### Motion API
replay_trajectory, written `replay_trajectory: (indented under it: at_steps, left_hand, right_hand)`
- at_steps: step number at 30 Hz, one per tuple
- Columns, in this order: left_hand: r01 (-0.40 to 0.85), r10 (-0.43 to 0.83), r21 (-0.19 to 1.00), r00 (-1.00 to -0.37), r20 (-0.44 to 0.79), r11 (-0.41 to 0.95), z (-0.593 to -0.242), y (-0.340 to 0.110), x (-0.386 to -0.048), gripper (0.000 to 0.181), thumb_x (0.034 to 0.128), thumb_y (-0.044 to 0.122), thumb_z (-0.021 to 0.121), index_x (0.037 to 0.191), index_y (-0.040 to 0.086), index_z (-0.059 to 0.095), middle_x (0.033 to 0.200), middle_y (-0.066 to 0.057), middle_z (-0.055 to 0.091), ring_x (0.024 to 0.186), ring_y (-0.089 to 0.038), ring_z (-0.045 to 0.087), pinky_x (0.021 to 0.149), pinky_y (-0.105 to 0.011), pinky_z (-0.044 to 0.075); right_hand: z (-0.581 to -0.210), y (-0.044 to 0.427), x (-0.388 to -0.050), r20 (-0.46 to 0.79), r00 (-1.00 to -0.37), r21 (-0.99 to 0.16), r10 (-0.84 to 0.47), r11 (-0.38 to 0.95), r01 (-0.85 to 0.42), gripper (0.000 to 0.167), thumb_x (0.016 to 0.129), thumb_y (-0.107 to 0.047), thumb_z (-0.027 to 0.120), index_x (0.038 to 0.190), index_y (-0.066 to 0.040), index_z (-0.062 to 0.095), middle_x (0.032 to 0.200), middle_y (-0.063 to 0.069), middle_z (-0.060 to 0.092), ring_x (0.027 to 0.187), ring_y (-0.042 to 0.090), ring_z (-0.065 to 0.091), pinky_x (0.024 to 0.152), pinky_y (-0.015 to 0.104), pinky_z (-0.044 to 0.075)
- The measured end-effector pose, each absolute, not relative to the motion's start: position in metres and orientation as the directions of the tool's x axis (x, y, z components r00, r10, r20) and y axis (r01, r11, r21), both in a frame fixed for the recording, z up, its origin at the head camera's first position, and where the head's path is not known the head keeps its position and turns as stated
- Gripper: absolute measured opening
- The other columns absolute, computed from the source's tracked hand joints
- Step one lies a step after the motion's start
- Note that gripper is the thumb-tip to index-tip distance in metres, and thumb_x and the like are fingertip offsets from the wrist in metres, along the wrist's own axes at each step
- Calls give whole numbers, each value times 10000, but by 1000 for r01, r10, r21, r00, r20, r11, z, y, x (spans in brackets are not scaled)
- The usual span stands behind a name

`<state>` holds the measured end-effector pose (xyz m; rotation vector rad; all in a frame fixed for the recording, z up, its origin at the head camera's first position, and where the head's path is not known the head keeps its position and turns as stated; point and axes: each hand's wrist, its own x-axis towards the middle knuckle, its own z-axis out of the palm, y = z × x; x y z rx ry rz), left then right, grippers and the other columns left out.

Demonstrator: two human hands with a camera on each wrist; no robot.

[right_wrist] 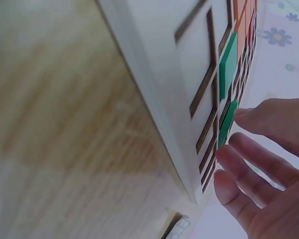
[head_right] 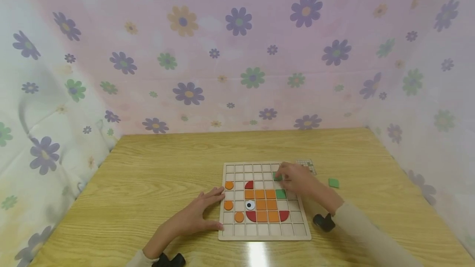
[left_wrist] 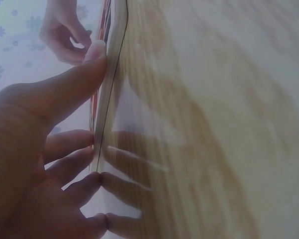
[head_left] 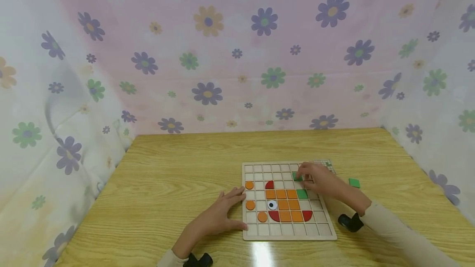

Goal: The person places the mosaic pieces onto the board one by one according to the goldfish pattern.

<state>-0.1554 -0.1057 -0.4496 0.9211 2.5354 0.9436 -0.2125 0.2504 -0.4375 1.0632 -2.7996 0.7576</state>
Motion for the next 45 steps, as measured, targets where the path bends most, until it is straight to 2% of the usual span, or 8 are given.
replay_trajectory:
  at_steps: [12, 16, 20, 23, 28, 34, 39, 45]
  left_hand:
    - [471, 655, 670, -755, -31, 574, -451, -106, -155, 813, 783, 460, 733, 1419, 54, 431, 1537, -48, 265, 1418, -271, 186, 1129, -552, 60]
    - [475, 657, 669, -753, -26, 571, -451, -106, -154, 817, 782, 466, 729, 1420, 52, 428, 1538, -50, 261, 1419, -274, 182, 1128, -557, 58]
    - [473, 652, 663, -757, -30, 580, -450, -106, -155, 824, 779, 469, 731, 1422, 56, 425, 1540, -44, 258, 1421, -268, 178, 1130, -551, 61]
    - [469, 651, 665, -758, -34, 581, -449, -106, -155, 825, 777, 468, 734, 1425, 63, 423, 1541, -34, 255, 1423, -258, 172, 1135, -540, 59]
    - [472, 657, 666, -753, -37, 578, -449, -105, -156, 823, 779, 472, 730, 1426, 66, 422, 1543, -35, 249, 1424, -260, 166, 1135, -540, 55]
    - [473, 654, 661, -756, -36, 583, -450, -105, -156, 827, 777, 482, 726, 1427, 72, 421, 1544, -29, 248, 1425, -251, 166, 1136, -537, 57]
    - [472, 651, 660, -758, -36, 585, -451, -105, -156, 824, 774, 479, 731, 1425, 76, 427, 1543, -27, 251, 1424, -247, 170, 1137, -533, 59]
    - [470, 649, 658, -760, -37, 588, -449, -105, -156, 821, 774, 470, 733, 1426, 76, 425, 1543, -30, 250, 1424, -248, 171, 1136, -533, 63]
  right_hand:
    - [-440, 248, -211, 257, -741, -401, -620, 629, -666, 147, 841, 1, 671, 895, -126, 720, 942, 12, 613, 701, 78, 540, 576, 254, 476]
    - [-437, 251, -199, 225, -729, -430, -647, 605, -670, 158, 822, -52, 712, 909, -184, 708, 920, -69, 606, 696, 46, 511, 749, 447, 381]
    - [-436, 253, -191, 188, -732, -454, -655, 603, -656, 183, 800, -66, 741, 910, -207, 700, 914, -109, 614, 789, 79, 558, 829, 619, 239]
    - [-435, 253, -188, 173, -740, -428, -650, 627, -651, 168, 799, -72, 743, 908, -192, 700, 914, -107, 628, 836, 112, 586, 868, 566, 336]
    - [-433, 251, -184, 194, -735, -362, -649, 649, -669, 157, 775, -57, 760, 901, -140, 718, 896, -65, 660, 810, 137, 621, 709, 391, 517]
    - [-432, 248, -181, 257, -718, -336, -647, 637, -694, 181, 732, -19, 779, 866, -125, 718, 858, -47, 661, 761, 127, 622, 730, 474, 504]
    - [-432, 248, -181, 232, -727, -399, -647, 618, -677, 194, 740, -4, 764, 888, -112, 700, 864, -48, 629, 741, 106, 584, 635, 309, 516]
    - [-435, 249, -186, 134, -774, -526, -619, 617, -585, 232, 768, -40, 752, 980, -81, 669, 921, -22, 601, 763, 113, 531, 639, 280, 496]
